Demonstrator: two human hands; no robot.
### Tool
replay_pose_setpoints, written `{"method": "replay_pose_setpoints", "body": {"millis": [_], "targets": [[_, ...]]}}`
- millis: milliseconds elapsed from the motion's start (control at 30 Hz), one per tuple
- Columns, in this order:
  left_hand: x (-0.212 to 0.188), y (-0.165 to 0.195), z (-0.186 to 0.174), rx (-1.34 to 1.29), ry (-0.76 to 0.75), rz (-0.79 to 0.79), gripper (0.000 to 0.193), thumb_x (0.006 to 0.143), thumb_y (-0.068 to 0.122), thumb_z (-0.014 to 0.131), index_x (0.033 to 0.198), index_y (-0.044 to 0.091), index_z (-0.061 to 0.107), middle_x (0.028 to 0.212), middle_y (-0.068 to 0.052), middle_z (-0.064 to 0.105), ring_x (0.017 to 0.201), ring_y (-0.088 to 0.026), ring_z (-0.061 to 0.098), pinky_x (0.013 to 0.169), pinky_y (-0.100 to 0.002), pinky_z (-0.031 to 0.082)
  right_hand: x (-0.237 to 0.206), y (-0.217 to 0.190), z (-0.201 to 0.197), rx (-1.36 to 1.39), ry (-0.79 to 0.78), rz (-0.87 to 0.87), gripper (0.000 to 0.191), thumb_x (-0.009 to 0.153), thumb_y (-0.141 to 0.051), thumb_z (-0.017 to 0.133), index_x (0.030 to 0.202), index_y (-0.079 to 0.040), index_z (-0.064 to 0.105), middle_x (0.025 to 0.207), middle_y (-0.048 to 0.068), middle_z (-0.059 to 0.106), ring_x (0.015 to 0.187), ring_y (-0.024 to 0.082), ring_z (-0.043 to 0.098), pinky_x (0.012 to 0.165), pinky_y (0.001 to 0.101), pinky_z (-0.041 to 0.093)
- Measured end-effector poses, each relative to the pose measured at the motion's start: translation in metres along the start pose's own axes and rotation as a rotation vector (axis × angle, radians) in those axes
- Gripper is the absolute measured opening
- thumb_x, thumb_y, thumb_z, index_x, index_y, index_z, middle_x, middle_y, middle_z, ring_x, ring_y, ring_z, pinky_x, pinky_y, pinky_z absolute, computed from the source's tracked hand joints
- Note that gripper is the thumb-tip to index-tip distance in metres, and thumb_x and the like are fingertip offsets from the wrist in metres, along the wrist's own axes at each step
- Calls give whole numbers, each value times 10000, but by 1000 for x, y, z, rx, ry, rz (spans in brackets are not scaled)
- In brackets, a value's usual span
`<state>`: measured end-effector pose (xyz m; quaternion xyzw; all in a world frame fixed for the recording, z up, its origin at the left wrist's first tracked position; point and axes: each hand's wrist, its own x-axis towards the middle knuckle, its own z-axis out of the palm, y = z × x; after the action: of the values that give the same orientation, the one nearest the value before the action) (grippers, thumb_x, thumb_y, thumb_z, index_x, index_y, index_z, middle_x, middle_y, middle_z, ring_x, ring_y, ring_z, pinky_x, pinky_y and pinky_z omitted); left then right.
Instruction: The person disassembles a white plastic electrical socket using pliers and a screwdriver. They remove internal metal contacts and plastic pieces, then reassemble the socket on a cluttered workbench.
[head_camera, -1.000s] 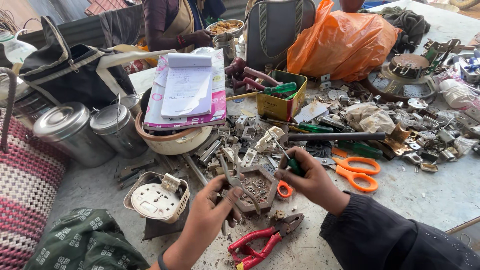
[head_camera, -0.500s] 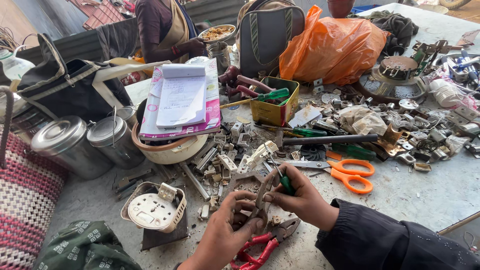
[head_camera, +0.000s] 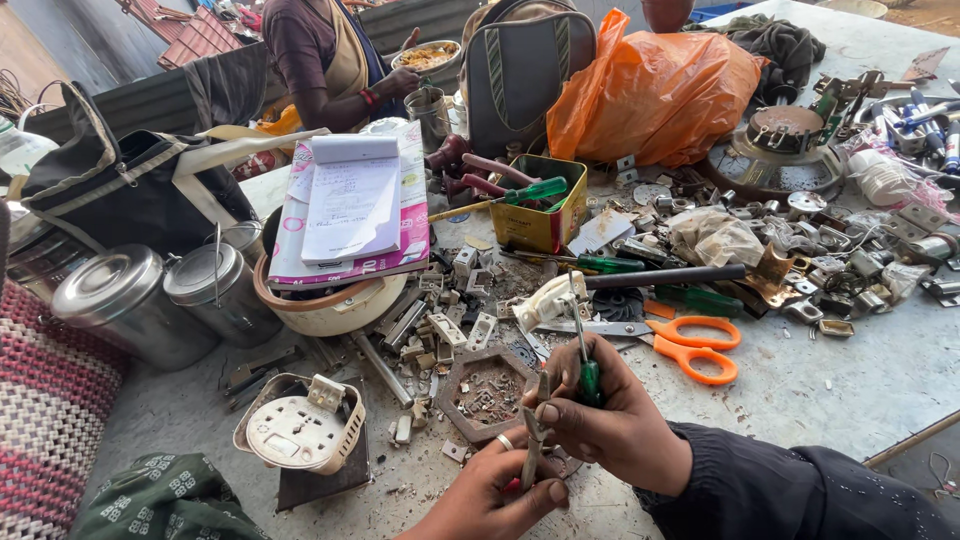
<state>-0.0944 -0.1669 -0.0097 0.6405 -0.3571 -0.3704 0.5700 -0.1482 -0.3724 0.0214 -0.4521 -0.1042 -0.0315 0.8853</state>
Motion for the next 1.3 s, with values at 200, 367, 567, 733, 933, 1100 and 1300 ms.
{"method": "replay_pose_setpoints", "body": {"millis": [200, 367, 567, 733, 933, 1100, 1300], "targets": [[3, 4, 2, 127, 234, 175, 259, 926, 283, 772, 920, 24, 775, 1344, -163, 510, 1216, -257, 670, 1034, -406, 576, -3, -8, -1, 86, -73, 35, 274, 973, 15, 693, 1183, -11, 519, 858, 104, 628, 482, 96, 475, 396, 240, 350], [-4, 10, 6, 131, 145, 278, 269, 965, 273, 699, 949, 23, 796, 1572, -196, 382, 1476, -323, 409, 1152, -515, 417, -7, -5, 3, 151, -115, 56, 280, 966, 32, 683, 1170, -6, 494, 902, 109, 647, 480, 73, 466, 402, 225, 351], [-2, -1, 5, -113, 81, 158, 299, 997, 261, 606, 1089, 10, 740, 1422, -169, 447, 1344, -281, 508, 1130, -483, 461, 0, -7, 1, 92, -169, 63, 297, 992, 8, 667, 1225, -28, 486, 941, 145, 650, 534, 108, 539, 419, 239, 405], [-4, -7, -4, -264, 253, 227, 261, 985, 208, 586, 1027, -34, 676, 1187, -141, 522, 1045, -239, 695, 954, -420, 600, 15, -16, -6, -35, 30, 83, 343, 900, -44, 660, 1193, -68, 484, 1115, 125, 643, 504, 101, 586, 389, 242, 451], [-11, 3, -23, -98, 402, 221, 388, 992, 302, 576, 849, -18, 740, 1126, -91, 526, 961, -215, 668, 881, -396, 564, 30, -10, -14, -120, 102, 92, 301, 947, -105, 671, 1170, -51, 475, 1041, 105, 629, 558, 78, 584, 440, 242, 463], [-15, 10, -28, 269, 451, 234, 469, 982, 389, 596, 691, 59, 758, 1035, -100, 592, 1090, -225, 578, 945, -397, 456, 34, 0, -20, -132, 87, 84, 284, 998, -161, 670, 1186, -22, 507, 853, 71, 604, 533, 68, 563, 426, 241, 446], [-16, 14, -30, 393, 511, 189, 487, 945, 396, 638, 608, 58, 734, 1056, -113, 618, 1206, -250, 508, 1041, -441, 340, 37, 1, -23, -171, 165, 96, 283, 964, -192, 649, 1155, -34, 513, 875, 46, 651, 519, 68, 565, 405, 248, 434]]}}
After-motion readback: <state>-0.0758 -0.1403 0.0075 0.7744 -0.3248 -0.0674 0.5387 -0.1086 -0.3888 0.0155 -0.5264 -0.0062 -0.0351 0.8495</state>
